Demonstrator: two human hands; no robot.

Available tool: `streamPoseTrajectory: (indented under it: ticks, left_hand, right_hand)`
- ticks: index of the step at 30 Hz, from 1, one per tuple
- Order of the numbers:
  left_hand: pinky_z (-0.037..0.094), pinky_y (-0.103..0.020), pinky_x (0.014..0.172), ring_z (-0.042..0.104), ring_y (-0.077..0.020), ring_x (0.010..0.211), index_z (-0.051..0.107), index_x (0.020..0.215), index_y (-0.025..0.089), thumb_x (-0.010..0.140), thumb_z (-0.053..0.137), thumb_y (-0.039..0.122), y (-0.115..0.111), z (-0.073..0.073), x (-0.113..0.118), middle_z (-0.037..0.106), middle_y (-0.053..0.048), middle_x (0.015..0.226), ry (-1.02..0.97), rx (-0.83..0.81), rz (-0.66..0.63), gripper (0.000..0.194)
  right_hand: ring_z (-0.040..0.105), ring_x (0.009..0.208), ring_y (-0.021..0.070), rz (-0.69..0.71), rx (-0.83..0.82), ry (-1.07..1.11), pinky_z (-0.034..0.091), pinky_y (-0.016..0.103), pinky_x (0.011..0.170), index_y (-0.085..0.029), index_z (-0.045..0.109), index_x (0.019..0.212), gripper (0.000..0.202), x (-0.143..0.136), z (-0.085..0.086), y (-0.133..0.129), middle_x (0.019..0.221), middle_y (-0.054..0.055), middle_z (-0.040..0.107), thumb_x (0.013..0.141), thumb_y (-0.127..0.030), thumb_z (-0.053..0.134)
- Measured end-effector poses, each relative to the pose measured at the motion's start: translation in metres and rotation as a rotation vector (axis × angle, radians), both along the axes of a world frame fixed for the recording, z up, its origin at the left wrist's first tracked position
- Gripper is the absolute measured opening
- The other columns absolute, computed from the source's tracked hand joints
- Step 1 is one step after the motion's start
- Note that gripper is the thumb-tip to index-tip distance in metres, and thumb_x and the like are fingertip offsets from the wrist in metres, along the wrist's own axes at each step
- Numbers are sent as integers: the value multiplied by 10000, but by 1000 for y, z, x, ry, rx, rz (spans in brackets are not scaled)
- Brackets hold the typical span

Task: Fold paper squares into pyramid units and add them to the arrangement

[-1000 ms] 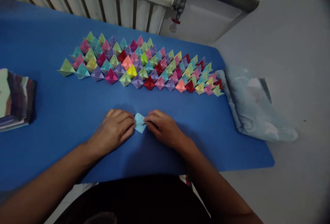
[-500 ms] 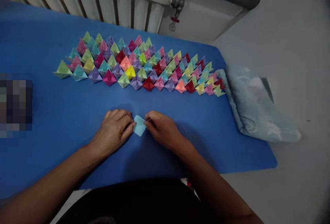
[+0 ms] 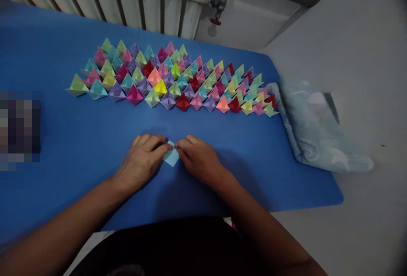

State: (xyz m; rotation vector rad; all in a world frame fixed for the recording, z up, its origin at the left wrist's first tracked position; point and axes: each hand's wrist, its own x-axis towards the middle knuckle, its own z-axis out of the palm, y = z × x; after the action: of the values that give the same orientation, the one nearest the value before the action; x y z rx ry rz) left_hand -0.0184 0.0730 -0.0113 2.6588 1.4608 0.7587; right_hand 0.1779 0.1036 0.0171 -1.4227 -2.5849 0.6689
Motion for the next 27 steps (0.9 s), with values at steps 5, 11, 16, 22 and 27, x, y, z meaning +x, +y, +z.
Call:
streamPoseTrajectory:
  ticks: [5,11,16,22,27]
  left_hand:
    - [435,-396,784,626,-259,981,697,1115,157,1000,433,154,-2,-3,-5,729,-116,1096,61,89,-142,288]
    - [416,-434,829,643,-285,1042,636,1273,197,989,409,110,-11,-1,-20,720,-97,1216,144,92,-175,374]
    - [418,-440,855,635,-286,1075,628,1285,178,984,379,97,-26,2,-27,708,-107,1247,174,84,-142,399]
    - [428,-456,890,590,-314,1128,734,867,176,918,474,182,8,30,-8,709,-96,1199,223,-164,-138,266]
    - [454,-296,743,641,-198,849,693,899,180,740,582,159,62,53,13,707,-51,949,282,-598,-219,196]
  right_hand:
    - [586,843,149,-43,-2,74,410,262,744,-195,704,1022,180,0,-1,0,948,39,656,970,-227,535]
    - [601,823,138,-81,-2,128,434,250,769,-217,740,1042,213,6,-2,-1,917,22,663,960,-186,547]
    - [606,935,174,-74,74,42,447,267,783,-268,731,1161,303,14,-5,-8,994,45,681,958,-164,532]
    - [599,972,188,-28,100,-12,453,288,820,-263,714,1204,329,15,-8,-7,1043,57,678,961,-180,508]
    - [598,988,192,-14,101,-15,452,294,830,-259,718,1186,312,17,-9,-5,1061,57,677,958,-199,514]
